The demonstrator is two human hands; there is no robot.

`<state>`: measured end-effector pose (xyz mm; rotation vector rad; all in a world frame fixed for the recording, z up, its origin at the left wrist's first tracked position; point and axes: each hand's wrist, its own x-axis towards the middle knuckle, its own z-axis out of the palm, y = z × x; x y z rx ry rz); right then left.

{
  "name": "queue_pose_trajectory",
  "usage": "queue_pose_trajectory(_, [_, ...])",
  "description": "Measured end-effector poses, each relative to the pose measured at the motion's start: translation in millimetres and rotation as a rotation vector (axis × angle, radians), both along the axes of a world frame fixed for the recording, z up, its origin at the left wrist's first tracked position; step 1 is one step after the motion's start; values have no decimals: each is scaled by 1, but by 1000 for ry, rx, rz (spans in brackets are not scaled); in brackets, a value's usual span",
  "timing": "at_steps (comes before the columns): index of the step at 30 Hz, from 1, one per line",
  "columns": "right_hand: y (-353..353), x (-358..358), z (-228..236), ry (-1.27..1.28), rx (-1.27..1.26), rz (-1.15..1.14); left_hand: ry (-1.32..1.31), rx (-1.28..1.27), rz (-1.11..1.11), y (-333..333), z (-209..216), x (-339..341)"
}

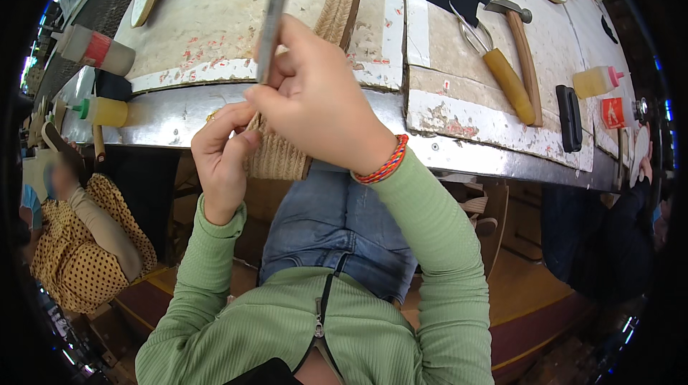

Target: The person uses a metal awl and a wooden-handled stitching tool to puncture and stitch the edge of a woven espadrille sole. They repeatedly pierce the sole and pull thread through to secure the edge, working on one shoe at a time.

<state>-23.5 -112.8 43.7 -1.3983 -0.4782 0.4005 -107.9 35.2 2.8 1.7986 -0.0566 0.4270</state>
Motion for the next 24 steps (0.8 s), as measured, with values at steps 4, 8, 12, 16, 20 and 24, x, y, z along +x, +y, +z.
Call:
queue_pose_trajectory(4, [-11,-4,-10,42,245,-52,-31,-58,-25,0,-5,2])
queue_pose_trajectory(8, [-14,-9,-26,-93,203,22,-64,-71,-42,1,-6,4])
queue_pose_trajectory(12, [-17,-8,-30,-221,162,36,-72,-47,-44,0,-7,4])
queue_pose_trajectory(16, [-17,-8,-32,-243,163,36,-56,-39,-48,0,-6,3])
queue_pose_trajectory(20, [-13,-11,-30,-236,145,-13,-39,-55,-12,-4,-6,1])
queue_pose_trajectory(24, [-8,-13,-23,-135,137,-61,4,-42,-17,-2,-2,0])
